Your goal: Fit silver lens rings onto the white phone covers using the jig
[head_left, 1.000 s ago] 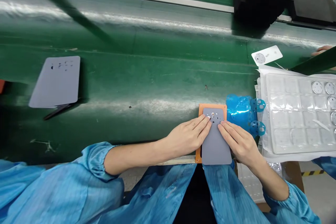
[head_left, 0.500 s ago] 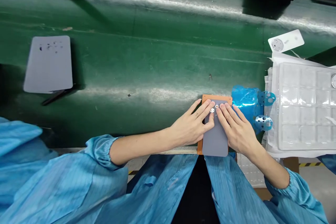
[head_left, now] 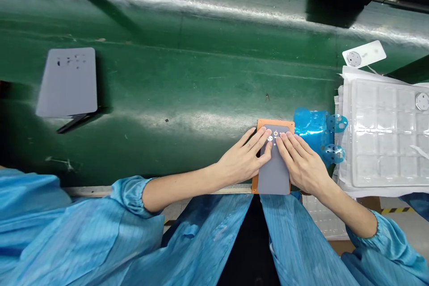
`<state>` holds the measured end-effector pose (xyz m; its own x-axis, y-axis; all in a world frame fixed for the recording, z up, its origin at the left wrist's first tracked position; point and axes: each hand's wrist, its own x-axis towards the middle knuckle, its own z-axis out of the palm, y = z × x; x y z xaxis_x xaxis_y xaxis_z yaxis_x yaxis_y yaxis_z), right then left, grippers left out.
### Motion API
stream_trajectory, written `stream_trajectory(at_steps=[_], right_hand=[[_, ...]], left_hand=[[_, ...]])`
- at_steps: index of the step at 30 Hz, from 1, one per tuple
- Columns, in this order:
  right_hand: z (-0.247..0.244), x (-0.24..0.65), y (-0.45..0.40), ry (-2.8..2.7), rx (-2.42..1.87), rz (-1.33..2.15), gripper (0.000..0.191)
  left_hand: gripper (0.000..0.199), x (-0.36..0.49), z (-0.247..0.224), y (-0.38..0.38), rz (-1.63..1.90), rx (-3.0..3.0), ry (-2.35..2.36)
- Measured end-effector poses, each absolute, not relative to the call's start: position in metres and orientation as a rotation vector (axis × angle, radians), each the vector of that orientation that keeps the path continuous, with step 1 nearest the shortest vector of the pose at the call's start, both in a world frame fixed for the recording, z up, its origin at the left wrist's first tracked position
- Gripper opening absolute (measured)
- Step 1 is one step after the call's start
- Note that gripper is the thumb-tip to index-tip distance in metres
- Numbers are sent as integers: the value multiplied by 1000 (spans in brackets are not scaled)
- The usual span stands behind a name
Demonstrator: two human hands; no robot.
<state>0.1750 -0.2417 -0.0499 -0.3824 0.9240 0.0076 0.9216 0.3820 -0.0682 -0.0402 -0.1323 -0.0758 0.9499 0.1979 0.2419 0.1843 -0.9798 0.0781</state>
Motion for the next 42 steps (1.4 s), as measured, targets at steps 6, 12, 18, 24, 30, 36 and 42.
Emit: stream_trajectory(at_steps=[6,12,18,24,30,36,42], right_hand=[[-45,172,-254,-2535,-1754,141,68],[-54,170,-257,-2466,-1692,121,64],[-59,179,-261,-2252,-1461,152,54],[-52,185,-252,-1173,-1322,484,28],[-77,189,-227,-786,-1161,752,30],[-77,186,-217,-886,-1190,880,35],[-76,178,-212,-812,-1140,1009,29]], left_hand=[[42,-48,-78,-146,518,2945,356],[47,-48,-64,-138,351,2887,277],[73,-55,-51,-104,88,2597,198],[62,-17,-25,-74,516,1941,352],[8,17,-4,-89,854,1738,310],[8,15,-6,-101,1082,1953,144],[13,15,-7,-105,1319,2187,146]])
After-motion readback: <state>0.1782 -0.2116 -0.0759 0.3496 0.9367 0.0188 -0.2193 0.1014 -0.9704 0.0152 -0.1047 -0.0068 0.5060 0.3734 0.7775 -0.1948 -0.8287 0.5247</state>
